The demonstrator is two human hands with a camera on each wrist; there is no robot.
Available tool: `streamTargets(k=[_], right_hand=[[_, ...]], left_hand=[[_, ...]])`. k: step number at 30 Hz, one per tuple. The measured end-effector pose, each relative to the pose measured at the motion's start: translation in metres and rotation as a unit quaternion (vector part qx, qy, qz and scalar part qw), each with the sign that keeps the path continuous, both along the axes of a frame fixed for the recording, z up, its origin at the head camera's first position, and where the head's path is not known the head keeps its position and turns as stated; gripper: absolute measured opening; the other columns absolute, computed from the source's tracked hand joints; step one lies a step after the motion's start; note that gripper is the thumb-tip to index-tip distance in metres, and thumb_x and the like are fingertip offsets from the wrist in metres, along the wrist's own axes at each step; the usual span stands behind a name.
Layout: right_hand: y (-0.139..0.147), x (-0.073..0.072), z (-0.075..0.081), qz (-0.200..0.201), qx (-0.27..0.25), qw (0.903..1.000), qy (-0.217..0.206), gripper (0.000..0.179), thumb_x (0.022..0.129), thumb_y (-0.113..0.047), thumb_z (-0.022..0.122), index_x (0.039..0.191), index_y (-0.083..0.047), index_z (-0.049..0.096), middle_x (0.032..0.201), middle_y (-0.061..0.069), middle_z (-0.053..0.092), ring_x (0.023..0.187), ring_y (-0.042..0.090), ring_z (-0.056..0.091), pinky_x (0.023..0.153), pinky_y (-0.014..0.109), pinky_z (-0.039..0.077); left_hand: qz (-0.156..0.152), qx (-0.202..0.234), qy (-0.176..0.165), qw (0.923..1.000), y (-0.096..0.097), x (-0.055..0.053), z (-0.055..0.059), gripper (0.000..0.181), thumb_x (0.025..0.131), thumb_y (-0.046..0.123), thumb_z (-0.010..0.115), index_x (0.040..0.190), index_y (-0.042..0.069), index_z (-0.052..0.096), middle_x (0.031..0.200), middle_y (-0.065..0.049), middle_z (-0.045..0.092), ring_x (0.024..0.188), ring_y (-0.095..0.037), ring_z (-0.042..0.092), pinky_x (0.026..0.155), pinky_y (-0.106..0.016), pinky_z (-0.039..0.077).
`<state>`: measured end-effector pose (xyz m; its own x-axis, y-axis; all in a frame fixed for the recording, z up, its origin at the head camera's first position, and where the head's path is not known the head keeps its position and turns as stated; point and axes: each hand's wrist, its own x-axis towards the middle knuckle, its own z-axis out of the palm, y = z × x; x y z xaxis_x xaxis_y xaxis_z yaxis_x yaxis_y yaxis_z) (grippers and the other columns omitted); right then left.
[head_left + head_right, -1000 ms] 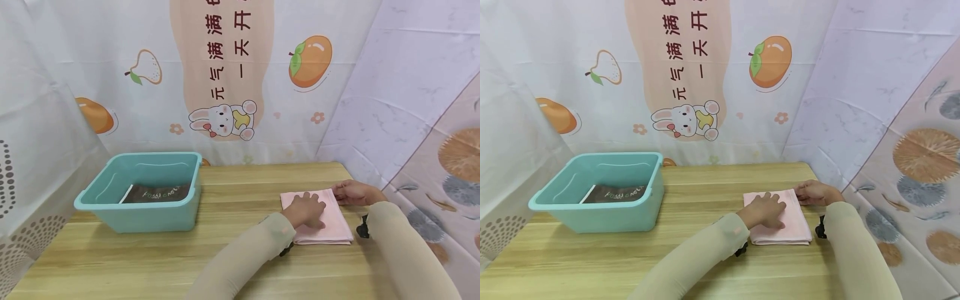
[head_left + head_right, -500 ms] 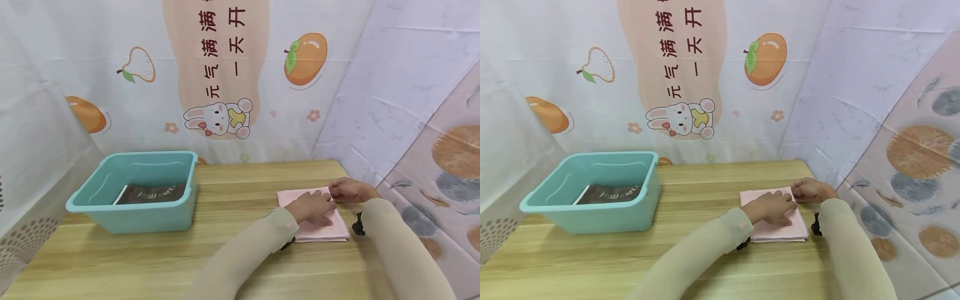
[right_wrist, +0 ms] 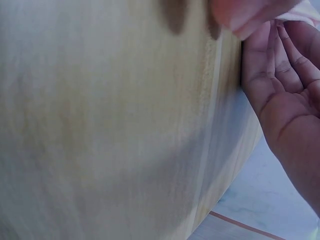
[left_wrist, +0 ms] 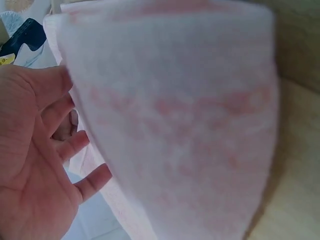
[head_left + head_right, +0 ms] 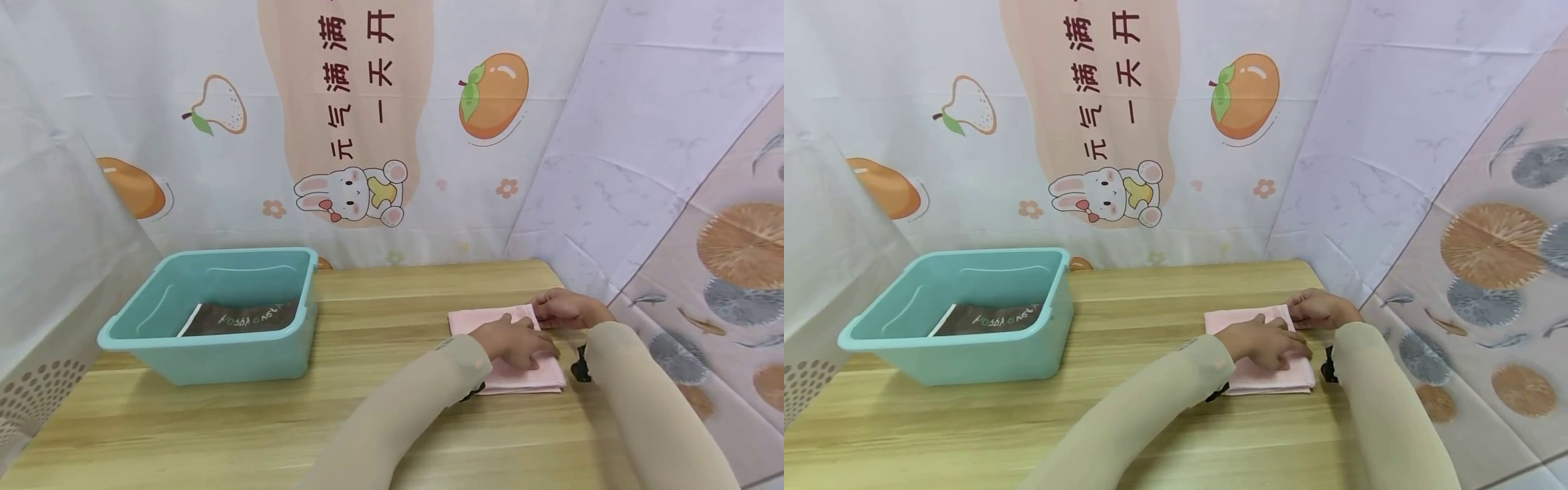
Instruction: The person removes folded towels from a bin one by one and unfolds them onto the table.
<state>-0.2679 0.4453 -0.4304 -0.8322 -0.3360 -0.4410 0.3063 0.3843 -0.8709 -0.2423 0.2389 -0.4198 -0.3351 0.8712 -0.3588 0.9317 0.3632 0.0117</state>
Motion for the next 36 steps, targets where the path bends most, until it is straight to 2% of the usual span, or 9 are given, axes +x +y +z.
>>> streamTargets(k=[3,7,13,18,22,26,30,33,36], right_hand=[[-0.002,0.0,0.001,-0.005,0.003,1.0,-0.002,0.027,0.1,0.006,0.045,0.099,-0.007,0.068,0.096,0.001,0.065,0.088,0.013,0.061,0.083,0.03,0.053],[-0.004,-0.001,0.003,-0.001,0.005,1.0,0.001,0.026,0.101,0.005,0.046,0.101,-0.006,0.07,0.094,0.002,0.066,0.086,0.014,0.06,0.08,0.029,0.053],[-0.007,-0.001,0.007,0.007,0.017,0.9998,0.004,0.028,0.099,0.006,0.042,0.094,-0.006,0.067,0.085,0.002,0.06,0.076,0.013,0.054,0.069,0.025,0.048],[-0.008,0.0,0.01,0.003,0.024,0.9997,0.002,0.027,0.098,0.007,0.041,0.085,-0.008,0.06,0.078,0.002,0.052,0.071,0.013,0.048,0.065,0.023,0.044],[-0.009,0.001,0.01,0.005,0.016,0.9998,0.006,0.029,0.096,0.009,0.04,0.082,-0.008,0.058,0.075,0.001,0.048,0.069,0.013,0.046,0.063,0.023,0.042],[-0.009,0.001,0.011,0.005,0.015,0.9998,0.01,0.026,0.094,0.01,0.04,0.08,-0.006,0.054,0.073,0.001,0.046,0.067,0.012,0.047,0.062,0.024,0.042],[-0.007,0.0,0.008,0.005,0.022,0.9997,0.012,0.025,0.093,0.01,0.04,0.077,-0.006,0.051,0.072,0.0,0.049,0.065,0.01,0.049,0.061,0.023,0.043],[-0.006,0.0,0.005,0.002,0.024,0.9996,0.011,0.029,0.092,0.011,0.04,0.075,-0.009,0.052,0.071,-0.002,0.052,0.064,0.01,0.05,0.061,0.022,0.044],[-0.004,0.001,0.003,-0.002,0.021,0.9997,0.013,0.031,0.092,0.011,0.04,0.076,-0.01,0.055,0.075,-0.002,0.055,0.067,0.01,0.053,0.063,0.023,0.047]], left_hand=[[0.006,-0.008,-0.004,0.9999,0.001,0.002,0.003,0.051,0.106,0.042,0.051,0.151,0.059,0.034,0.153,0.038,0.029,0.131,-0.002,0.027,0.118,-0.048,0.019],[0.022,-0.006,-0.019,0.9996,0.003,0.004,0.005,0.051,0.105,0.036,0.055,0.148,0.059,0.039,0.151,0.03,0.034,0.135,-0.006,0.026,0.118,-0.053,0.019],[0.031,-0.004,0.0,0.9995,0.006,0.007,0.006,0.042,0.103,0.035,0.059,0.139,0.053,0.048,0.145,0.023,0.03,0.139,-0.011,0.023,0.115,-0.052,0.028],[0.029,0.036,-0.026,0.9986,0.005,0.006,0.007,0.032,0.101,0.031,0.064,0.129,0.042,0.052,0.137,0.024,0.04,0.142,-0.012,0.023,0.116,-0.055,0.029],[0.028,0.076,-0.058,0.995,0.002,0.002,0.009,0.026,0.1,0.025,0.067,0.122,0.036,0.057,0.12,0.022,0.054,0.128,-0.008,0.04,0.113,-0.05,0.034],[-0.007,0.116,-0.06,0.9914,-0.003,-0.005,0.01,0.023,0.099,0.026,0.07,0.12,0.03,0.063,0.113,0.017,0.059,0.106,-0.003,0.052,0.099,-0.03,0.043],[-0.064,0.15,-0.047,0.9855,-0.006,-0.011,0.01,0.02,0.097,0.024,0.072,0.116,0.023,0.067,0.106,0.015,0.062,0.094,-0.002,0.055,0.084,-0.013,0.041],[-0.095,0.168,-0.024,0.981,-0.009,-0.012,0.01,0.015,0.096,0.023,0.07,0.11,0.02,0.069,0.1,0.013,0.062,0.09,-0.005,0.054,0.083,-0.012,0.04],[-0.107,0.17,0.01,0.9796,-0.014,-0.012,0.012,0.013,0.096,0.026,0.068,0.108,0.022,0.068,0.101,0.012,0.059,0.092,-0.006,0.05,0.086,-0.014,0.039]])
